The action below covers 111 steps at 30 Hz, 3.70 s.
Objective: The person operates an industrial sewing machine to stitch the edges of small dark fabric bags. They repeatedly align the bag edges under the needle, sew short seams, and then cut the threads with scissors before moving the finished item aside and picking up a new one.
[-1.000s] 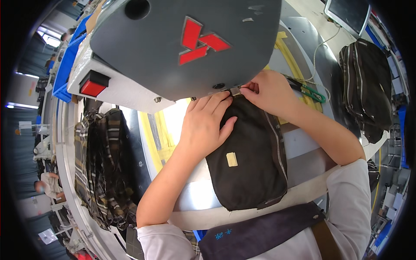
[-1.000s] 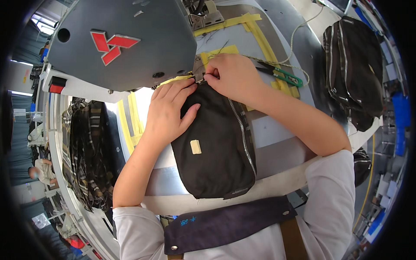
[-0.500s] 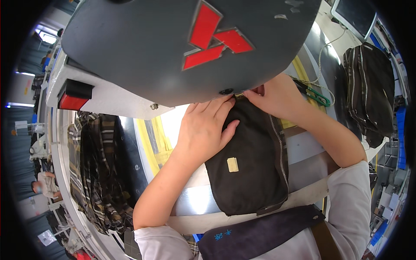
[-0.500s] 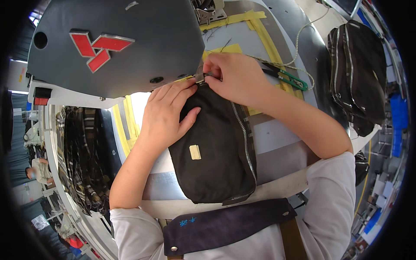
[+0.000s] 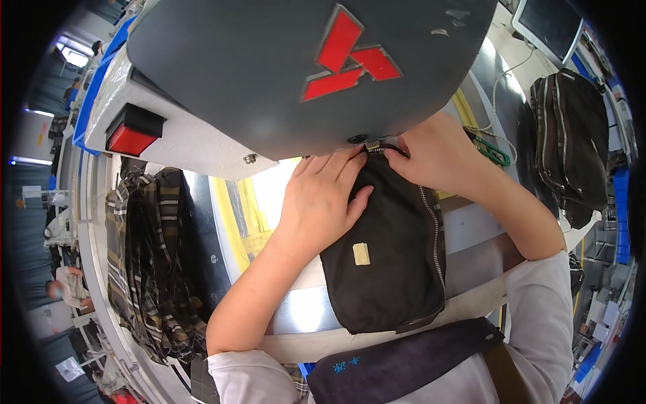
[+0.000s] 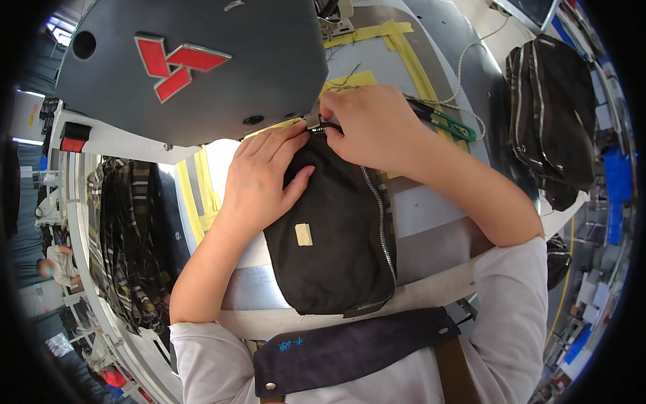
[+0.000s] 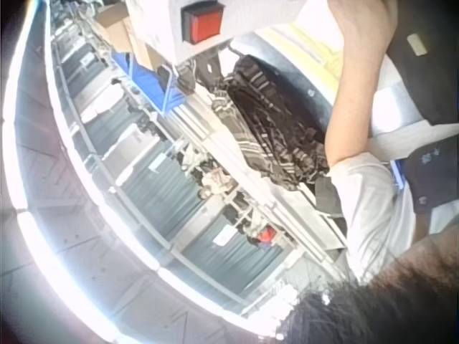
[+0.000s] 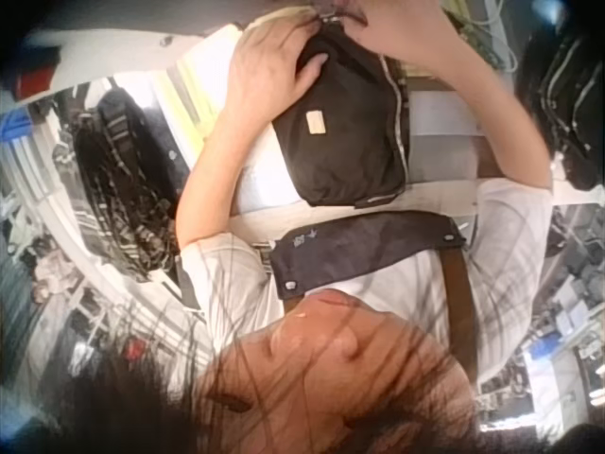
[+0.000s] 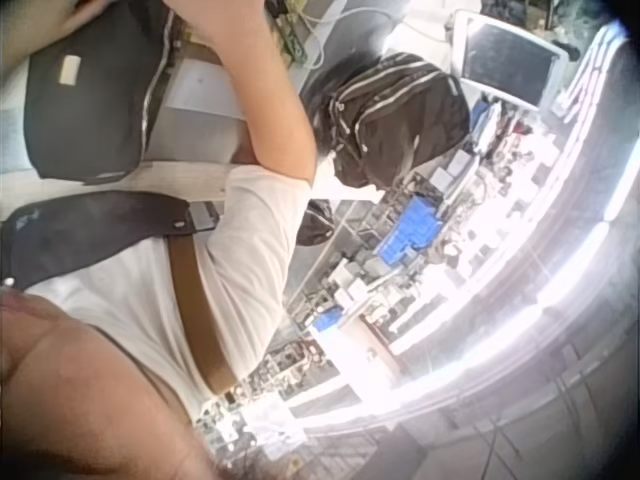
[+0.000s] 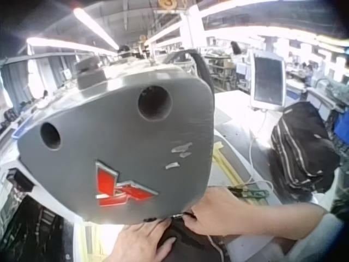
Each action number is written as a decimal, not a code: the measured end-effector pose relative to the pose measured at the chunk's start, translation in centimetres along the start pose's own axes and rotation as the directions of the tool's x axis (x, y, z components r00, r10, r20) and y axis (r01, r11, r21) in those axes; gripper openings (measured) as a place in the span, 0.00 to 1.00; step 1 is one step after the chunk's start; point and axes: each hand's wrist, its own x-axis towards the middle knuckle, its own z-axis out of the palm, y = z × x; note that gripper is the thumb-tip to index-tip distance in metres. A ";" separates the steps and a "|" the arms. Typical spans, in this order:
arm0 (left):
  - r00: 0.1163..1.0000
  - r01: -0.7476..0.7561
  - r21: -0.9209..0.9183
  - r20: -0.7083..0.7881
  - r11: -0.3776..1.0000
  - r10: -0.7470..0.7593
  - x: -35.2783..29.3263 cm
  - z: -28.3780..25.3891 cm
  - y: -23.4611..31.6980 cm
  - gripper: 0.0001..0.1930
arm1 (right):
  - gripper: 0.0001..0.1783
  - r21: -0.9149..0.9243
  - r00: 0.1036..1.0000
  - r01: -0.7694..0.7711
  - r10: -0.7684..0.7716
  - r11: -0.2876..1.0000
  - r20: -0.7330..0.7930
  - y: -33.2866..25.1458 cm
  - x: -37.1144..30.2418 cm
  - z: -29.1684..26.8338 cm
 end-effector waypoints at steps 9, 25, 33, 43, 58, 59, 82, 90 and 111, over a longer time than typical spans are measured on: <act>1.000 0.011 -0.004 -0.008 1.000 -0.011 0.0 0.1 0.1 0.20 | 0.12 0.501 0.986 -0.166 0.138 0.849 0.092 1.9 0.9 1.7; 1.000 0.003 0.043 0.003 0.999 -0.003 0.1 -0.2 0.1 0.19 | 0.09 0.491 0.993 -0.076 0.110 0.868 -0.041 1.0 0.7 2.7; 1.000 -0.004 0.068 0.003 0.998 0.004 0.2 -0.1 0.3 0.18 | 0.08 0.368 0.991 -0.072 0.108 0.927 -0.077 0.9 0.8 2.3; 1.000 0.000 0.045 -0.005 0.999 0.000 0.2 -0.1 0.3 0.19 | 0.04 0.354 0.996 -0.025 0.056 0.935 -0.076 0.5 0.1 1.5; 0.998 0.058 -0.043 0.041 0.997 -0.056 -0.2 -0.1 -0.3 0.21 | 0.07 -0.061 0.854 0.415 -0.411 0.908 -0.319 1.0 -0.5 2.9; 0.998 0.046 -0.051 0.041 0.998 -0.044 -0.3 -0.2 -0.5 0.22 | 0.07 -0.082 0.844 0.431 -0.433 0.899 -0.316 1.1 -0.4 2.9; 0.997 0.061 -0.073 0.047 0.995 -0.058 -0.4 -0.1 -0.6 0.24 | 0.20 -0.446 0.768 0.556 -0.639 0.701 -0.047 1.6 -1.5 2.8; 0.998 0.042 -0.070 0.046 0.997 -0.038 -0.4 -0.2 -0.8 0.24 | 0.20 -0.486 0.750 0.586 -0.661 0.649 0.022 1.7 -1.2 2.5; 0.995 0.033 -0.043 0.095 0.999 -0.029 -0.2 -0.4 -1.7 0.26 | 0.18 -0.499 0.724 0.605 -0.689 0.621 0.020 1.9 -0.6 2.4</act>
